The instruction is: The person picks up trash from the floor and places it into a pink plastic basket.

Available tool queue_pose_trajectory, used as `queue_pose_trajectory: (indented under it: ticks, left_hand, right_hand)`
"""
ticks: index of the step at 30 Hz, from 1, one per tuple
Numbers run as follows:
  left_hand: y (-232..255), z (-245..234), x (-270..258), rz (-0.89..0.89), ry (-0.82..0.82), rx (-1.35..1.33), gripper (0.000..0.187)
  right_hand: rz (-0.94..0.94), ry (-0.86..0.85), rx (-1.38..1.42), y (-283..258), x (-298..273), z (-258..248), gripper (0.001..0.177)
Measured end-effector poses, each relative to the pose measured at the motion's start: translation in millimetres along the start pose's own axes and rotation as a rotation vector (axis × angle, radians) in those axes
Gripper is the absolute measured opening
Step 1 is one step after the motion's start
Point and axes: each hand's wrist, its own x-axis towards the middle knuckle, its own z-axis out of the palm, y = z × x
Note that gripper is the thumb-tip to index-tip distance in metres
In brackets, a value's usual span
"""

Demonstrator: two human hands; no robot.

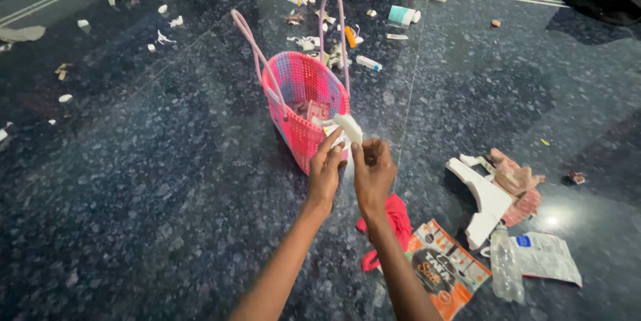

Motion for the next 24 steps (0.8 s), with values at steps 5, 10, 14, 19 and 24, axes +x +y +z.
queue_pose_trajectory:
  ticks: [5, 10, 14, 19, 24]
  left_hand:
    - [15.0, -9.9, 25.9, 0.013, -0.012, 0.0, 0.045]
    - [12.2, -28.3, 30.6, -0.146, 0.079, -0.023, 0.045]
    - [-12.4, -51.3, 18.2, -0.194, 0.131, -0.002, 0.049]
    - [-66.2, -67.6, -3.6, -0.318, 0.259, -0.006, 0.05]
    - [-144.0, -68.8, -39.9, -0.497, 0.265, 0.001, 0.043]
  right_hand:
    - [-0.114, -0.085, -0.114, -3.4, 67.6, 60.1, 0.038]
    - [-0.056, -0.124, -0.167, 5.6, 60.3, 73.4, 0.056]
    - [0.032, -0.115, -0.153, 46.2, 20.3, 49.5, 0.05]
    - [0.103, -0.063, -0.28, 88.8, -12.2, 2.3, 0.041]
    - [0.093, -0.054, -0.356, 110.3, -32.4, -40.4, 0.037]
